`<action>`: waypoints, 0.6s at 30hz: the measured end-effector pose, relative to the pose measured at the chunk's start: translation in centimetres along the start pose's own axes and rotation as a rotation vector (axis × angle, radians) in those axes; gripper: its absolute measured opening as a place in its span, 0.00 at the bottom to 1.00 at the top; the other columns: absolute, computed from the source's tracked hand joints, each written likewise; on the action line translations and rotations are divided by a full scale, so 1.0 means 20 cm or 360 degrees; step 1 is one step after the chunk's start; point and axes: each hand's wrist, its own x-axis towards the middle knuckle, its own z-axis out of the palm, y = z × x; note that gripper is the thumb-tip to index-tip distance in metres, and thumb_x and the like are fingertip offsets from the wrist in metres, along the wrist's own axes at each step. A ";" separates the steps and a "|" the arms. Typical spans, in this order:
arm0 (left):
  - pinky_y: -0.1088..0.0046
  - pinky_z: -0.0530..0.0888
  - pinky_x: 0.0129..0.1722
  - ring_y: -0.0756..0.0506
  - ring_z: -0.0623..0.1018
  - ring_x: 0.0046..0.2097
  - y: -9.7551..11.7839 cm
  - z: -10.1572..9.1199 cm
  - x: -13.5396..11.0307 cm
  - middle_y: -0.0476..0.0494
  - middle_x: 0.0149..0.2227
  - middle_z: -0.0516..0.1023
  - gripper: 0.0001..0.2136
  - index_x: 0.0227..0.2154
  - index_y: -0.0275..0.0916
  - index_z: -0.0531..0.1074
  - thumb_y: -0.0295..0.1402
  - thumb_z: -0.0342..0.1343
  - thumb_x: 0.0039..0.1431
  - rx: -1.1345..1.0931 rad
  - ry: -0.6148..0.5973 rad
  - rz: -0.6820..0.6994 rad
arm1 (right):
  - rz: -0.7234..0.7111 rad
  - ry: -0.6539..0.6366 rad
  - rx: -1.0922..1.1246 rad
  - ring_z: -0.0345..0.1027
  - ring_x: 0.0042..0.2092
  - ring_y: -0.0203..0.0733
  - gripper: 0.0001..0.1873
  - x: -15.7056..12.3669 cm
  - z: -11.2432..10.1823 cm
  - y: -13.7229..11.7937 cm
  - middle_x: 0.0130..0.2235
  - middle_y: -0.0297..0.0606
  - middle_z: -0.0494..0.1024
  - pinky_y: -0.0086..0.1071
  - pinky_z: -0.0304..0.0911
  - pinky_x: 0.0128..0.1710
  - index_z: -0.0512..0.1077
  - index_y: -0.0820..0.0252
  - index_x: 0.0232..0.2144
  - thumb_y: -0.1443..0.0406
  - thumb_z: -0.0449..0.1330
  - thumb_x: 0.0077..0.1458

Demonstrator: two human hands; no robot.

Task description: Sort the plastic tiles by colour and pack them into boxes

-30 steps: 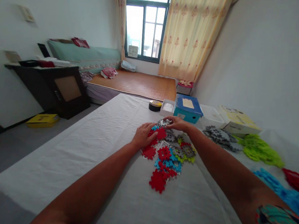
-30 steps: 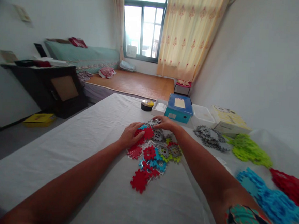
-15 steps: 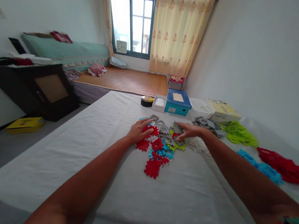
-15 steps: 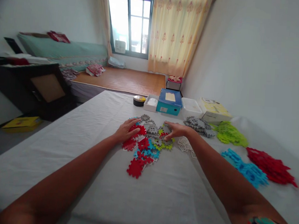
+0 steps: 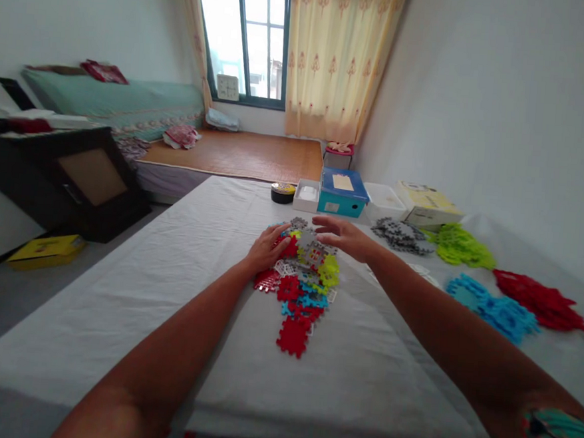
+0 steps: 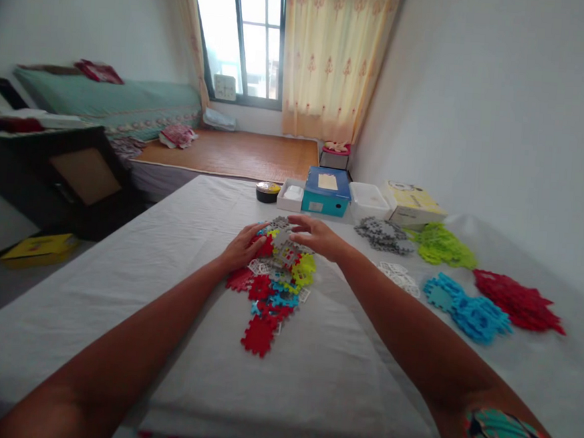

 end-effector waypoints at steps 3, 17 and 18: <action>0.61 0.62 0.62 0.44 0.66 0.60 -0.02 0.01 0.01 0.42 0.58 0.68 0.21 0.59 0.43 0.63 0.39 0.44 0.66 -0.0043 0.0036 0.0032 | 0.0099 0.0030 -0.0325 0.70 0.50 0.45 0.25 -0.10 -0.07 0.01 0.54 0.45 0.72 0.43 0.67 0.51 0.69 0.57 0.53 0.60 0.63 0.53; 0.63 0.62 0.62 0.45 0.68 0.59 0.04 -0.02 0.02 0.39 0.55 0.71 0.21 0.54 0.38 0.69 0.42 0.40 0.67 -0.0325 0.0177 0.0089 | -0.0015 0.0155 -0.0378 0.73 0.43 0.40 0.20 -0.24 0.11 0.13 0.48 0.39 0.77 0.37 0.67 0.47 0.72 0.57 0.49 0.69 0.60 0.51; 0.63 0.62 0.62 0.45 0.68 0.58 0.04 -0.02 0.02 0.39 0.55 0.71 0.21 0.53 0.38 0.69 0.42 0.40 0.67 -0.0341 0.0189 0.0088 | -0.0021 0.0235 -0.0339 0.73 0.43 0.40 0.18 -0.24 0.12 0.14 0.47 0.39 0.78 0.37 0.67 0.47 0.72 0.57 0.47 0.68 0.60 0.51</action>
